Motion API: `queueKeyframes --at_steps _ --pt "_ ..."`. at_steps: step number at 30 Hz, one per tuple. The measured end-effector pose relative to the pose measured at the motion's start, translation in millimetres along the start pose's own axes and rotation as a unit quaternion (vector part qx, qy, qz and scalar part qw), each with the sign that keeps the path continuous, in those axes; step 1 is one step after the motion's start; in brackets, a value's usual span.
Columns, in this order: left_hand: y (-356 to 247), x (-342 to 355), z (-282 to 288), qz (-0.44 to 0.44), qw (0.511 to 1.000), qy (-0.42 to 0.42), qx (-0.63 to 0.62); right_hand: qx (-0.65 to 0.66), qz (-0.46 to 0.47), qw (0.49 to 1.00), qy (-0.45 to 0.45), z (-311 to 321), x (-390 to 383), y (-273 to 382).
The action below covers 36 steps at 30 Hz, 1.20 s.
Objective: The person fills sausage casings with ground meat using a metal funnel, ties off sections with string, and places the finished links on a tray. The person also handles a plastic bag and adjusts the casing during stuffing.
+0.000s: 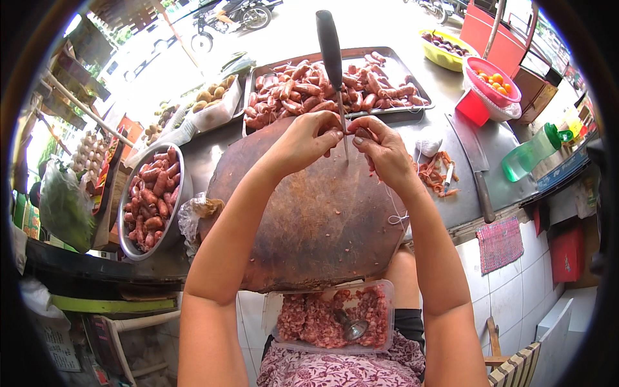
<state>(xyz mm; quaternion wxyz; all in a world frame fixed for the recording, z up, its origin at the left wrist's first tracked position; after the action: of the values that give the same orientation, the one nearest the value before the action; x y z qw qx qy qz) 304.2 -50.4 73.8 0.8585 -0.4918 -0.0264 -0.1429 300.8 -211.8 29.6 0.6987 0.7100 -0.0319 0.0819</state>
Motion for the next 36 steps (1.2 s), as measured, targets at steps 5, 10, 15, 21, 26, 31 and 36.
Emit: queueKeyframes --at_steps 5,10,15,21,26,31,36 --pt "11 4 -5 0.024 0.999 0.023 -0.03 -0.093 0.003 0.996 0.0 0 6 -7" --pt "23 4 -5 -0.035 0.997 0.001 0.072 -0.179 0.029 0.984 0.004 5 3 -17" --pt "40 -8 10 -0.035 0.973 -0.062 0.22 -0.136 -0.015 0.991 0.008 28 -5 -19" --pt "7 -76 -14 -0.165 0.959 -0.101 0.206 0.315 -0.177 0.931 0.055 31 -66 1" --pt "-6 -121 -63 0.023 0.976 -0.088 -0.198 0.251 -0.074 0.962 -0.078 -11 -106 1" --pt "9 -133 -71 0.233 0.834 -0.07 -0.495 0.024 0.114 0.986 -0.118 -21 -117 12" --pt "9 -139 -70 0.182 0.815 -0.063 -0.546 0.034 0.1 0.986 -0.132 -15 -124 6"
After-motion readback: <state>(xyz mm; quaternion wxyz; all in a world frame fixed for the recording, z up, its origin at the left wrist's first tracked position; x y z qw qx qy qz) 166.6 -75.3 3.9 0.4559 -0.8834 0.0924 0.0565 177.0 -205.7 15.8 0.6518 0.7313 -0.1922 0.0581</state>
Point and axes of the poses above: each hand's wrist, its own x-axis towards the middle knuckle, its own z-axis out of the back of the hand, y = z × x, the point moved 5 cm from there along x, towards the middle knuckle, and after that the axes turned 11 degrees about -y, right-handed, at the moved point
